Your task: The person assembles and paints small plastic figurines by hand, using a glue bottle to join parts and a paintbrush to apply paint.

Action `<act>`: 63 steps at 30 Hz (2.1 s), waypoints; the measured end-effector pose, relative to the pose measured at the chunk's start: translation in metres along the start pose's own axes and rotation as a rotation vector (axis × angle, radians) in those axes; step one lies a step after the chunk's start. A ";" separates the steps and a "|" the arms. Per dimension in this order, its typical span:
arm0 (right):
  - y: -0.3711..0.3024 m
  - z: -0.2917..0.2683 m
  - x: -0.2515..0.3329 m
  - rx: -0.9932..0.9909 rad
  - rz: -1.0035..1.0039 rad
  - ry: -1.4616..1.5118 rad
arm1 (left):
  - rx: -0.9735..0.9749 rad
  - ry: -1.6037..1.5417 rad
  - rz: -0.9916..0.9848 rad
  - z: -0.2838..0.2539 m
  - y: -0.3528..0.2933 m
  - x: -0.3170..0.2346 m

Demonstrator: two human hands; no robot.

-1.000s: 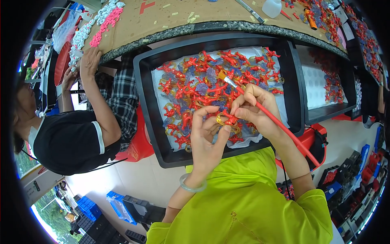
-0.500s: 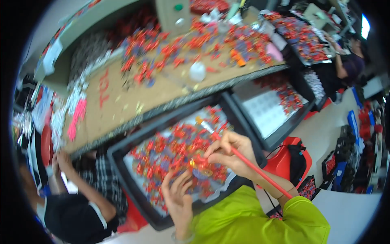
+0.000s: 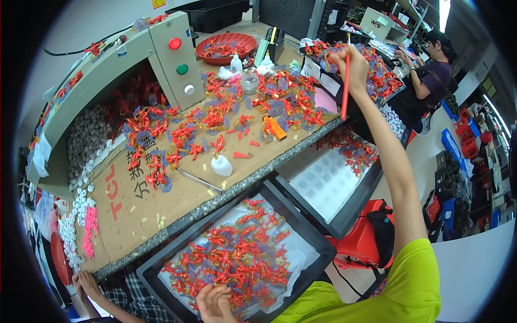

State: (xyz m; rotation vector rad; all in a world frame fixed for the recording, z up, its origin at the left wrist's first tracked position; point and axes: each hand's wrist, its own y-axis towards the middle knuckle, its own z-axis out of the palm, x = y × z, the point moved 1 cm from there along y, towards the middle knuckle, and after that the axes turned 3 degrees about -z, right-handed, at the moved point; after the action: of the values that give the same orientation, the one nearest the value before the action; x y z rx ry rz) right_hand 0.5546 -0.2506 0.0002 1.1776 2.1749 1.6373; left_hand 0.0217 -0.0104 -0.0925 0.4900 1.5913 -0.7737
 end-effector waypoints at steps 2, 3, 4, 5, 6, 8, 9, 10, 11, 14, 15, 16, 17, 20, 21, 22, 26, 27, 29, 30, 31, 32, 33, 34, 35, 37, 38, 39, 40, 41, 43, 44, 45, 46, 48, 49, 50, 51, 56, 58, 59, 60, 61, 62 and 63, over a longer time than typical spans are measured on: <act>0.032 0.025 -0.029 0.039 -0.028 -0.036 | -0.013 0.011 -0.013 0.002 0.005 0.000; 0.043 0.033 -0.042 0.078 -0.056 -0.074 | -0.025 0.020 -0.026 0.003 0.008 0.000; 0.050 0.040 -0.055 0.080 -0.058 -0.080 | -0.051 0.028 -0.032 0.004 0.010 -0.001; 0.052 0.048 -0.061 0.150 -0.109 0.009 | -0.052 0.028 -0.037 0.005 0.012 -0.003; 0.053 0.055 -0.066 0.220 -0.160 0.096 | -0.072 0.043 -0.048 0.005 0.014 -0.005; 0.055 0.058 -0.064 0.319 -0.216 -0.051 | -0.100 0.073 -0.055 0.003 0.018 -0.003; 0.054 0.059 -0.058 0.411 -0.273 -0.196 | -0.102 0.076 -0.065 0.002 0.019 -0.002; 0.057 0.067 -0.071 0.405 -0.281 -0.143 | -0.109 0.072 -0.078 0.002 0.020 -0.003; 0.059 0.065 -0.074 0.424 -0.266 -0.095 | -0.113 0.065 -0.088 0.002 0.022 -0.003; 0.057 0.059 -0.074 0.411 -0.274 -0.068 | -0.103 0.085 -0.099 0.000 0.026 -0.004; 0.056 0.060 -0.069 0.369 -0.283 -0.176 | -0.103 0.074 -0.106 -0.002 0.027 -0.002; 0.055 0.060 -0.064 0.326 -0.291 -0.283 | -0.102 0.075 -0.107 -0.004 0.027 -0.001; 0.055 0.060 -0.061 0.326 -0.290 -0.287 | -0.092 0.095 -0.098 -0.005 0.027 0.000; 0.054 0.060 -0.056 0.340 -0.325 -0.316 | -0.077 0.099 -0.072 -0.009 0.024 0.002; 0.054 0.058 -0.058 0.339 -0.322 -0.317 | -0.073 0.081 -0.056 -0.010 0.023 0.002; 0.052 0.056 -0.060 0.331 -0.301 -0.299 | -0.071 0.084 -0.056 -0.012 0.021 0.004; 0.049 0.039 -0.067 0.224 -0.271 -0.253 | -0.084 0.086 -0.054 -0.011 0.019 0.007; 0.045 0.034 -0.051 0.144 -0.326 -0.320 | -0.102 0.088 -0.059 -0.011 0.018 0.006; 0.033 0.015 0.011 -0.027 -0.333 -0.062 | -0.120 0.111 -0.076 -0.014 0.017 0.004; 0.019 -0.001 0.022 -0.041 -0.370 -0.061 | -0.139 0.107 -0.077 -0.015 0.015 0.002; 0.003 -0.015 0.034 -0.058 -0.408 -0.054 | -0.133 0.124 -0.089 -0.016 0.013 0.000; -0.027 -0.036 0.069 0.035 -0.342 0.077 | -0.147 0.104 -0.072 -0.016 0.013 -0.001; -0.056 -0.056 0.067 0.111 -0.423 0.120 | -0.144 0.072 -0.054 -0.013 0.013 0.000; -0.090 -0.071 0.066 0.235 -0.560 0.079 | -0.144 0.118 -0.024 -0.012 0.014 -0.002; -0.120 -0.082 0.075 0.308 -0.597 0.144 | -0.143 0.122 -0.026 -0.010 0.013 -0.001; -0.197 -0.106 0.048 0.531 -0.295 0.094 | -0.145 0.088 -0.039 -0.008 0.012 0.001; -0.224 -0.113 0.038 0.646 -0.067 -0.022 | -0.135 0.093 -0.040 -0.007 0.011 0.002; -0.242 -0.119 0.014 0.644 -0.059 -0.034 | -0.122 0.081 -0.045 -0.006 0.010 0.004; -0.259 -0.125 -0.018 0.768 0.058 -0.133 | -0.110 0.069 -0.049 -0.006 0.009 0.005; -0.276 -0.126 -0.050 0.889 0.176 -0.224 | -0.104 0.074 -0.046 -0.006 0.010 0.005; -0.293 -0.118 -0.118 0.898 0.195 -0.316 | -0.104 0.129 -0.045 -0.006 0.010 0.003; -0.297 -0.111 -0.156 0.916 0.175 -0.437 | -0.111 0.128 -0.041 -0.006 0.010 0.003; -0.300 -0.105 -0.190 0.931 0.151 -0.556 | -0.114 0.144 -0.035 -0.006 0.009 0.003; -0.301 -0.094 -0.211 0.879 0.221 -0.598 | -0.129 0.163 -0.028 -0.007 0.007 0.004; -0.296 -0.088 -0.252 0.836 0.273 -0.689 | -0.157 0.175 -0.041 -0.004 0.002 0.006; -0.303 -0.073 -0.252 0.789 0.281 -0.723 | -0.183 0.209 -0.050 -0.002 0.001 0.008; -0.306 -0.079 -0.269 0.804 0.317 -0.749 | -0.180 0.195 -0.062 0.000 0.000 0.010; -0.310 -0.072 -0.273 0.857 0.416 -0.724 | -0.203 0.182 -0.049 0.003 -0.002 0.010; -0.333 -0.051 -0.258 0.788 0.423 -0.743 | -0.162 0.171 -0.084 0.013 -0.003 0.000; -0.320 -0.048 -0.235 0.814 0.632 -0.866 | -0.172 0.175 -0.092 0.013 -0.001 -0.002; -0.309 -0.051 -0.220 0.814 0.635 -0.867 | -0.170 0.177 -0.092 0.012 -0.001 -0.002; -0.299 -0.055 -0.208 0.847 0.681 -0.818 | -0.164 0.157 -0.082 0.014 0.001 0.000; -0.296 -0.059 -0.202 0.880 0.727 -0.766 | -0.161 0.138 -0.072 0.014 0.002 0.001; -0.294 -0.064 -0.201 0.916 0.624 -0.794 | -0.130 0.110 -0.094 0.018 0.004 -0.001; -0.293 -0.069 -0.201 0.913 0.629 -0.807 | -0.118 0.106 -0.098 0.020 0.006 -0.001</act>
State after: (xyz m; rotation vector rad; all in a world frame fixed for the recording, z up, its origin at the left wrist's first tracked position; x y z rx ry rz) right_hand 0.5094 -0.4607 -0.2913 2.3674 2.0235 -0.0133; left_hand 0.0401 -0.0208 -0.0931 0.3749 1.7587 -0.7320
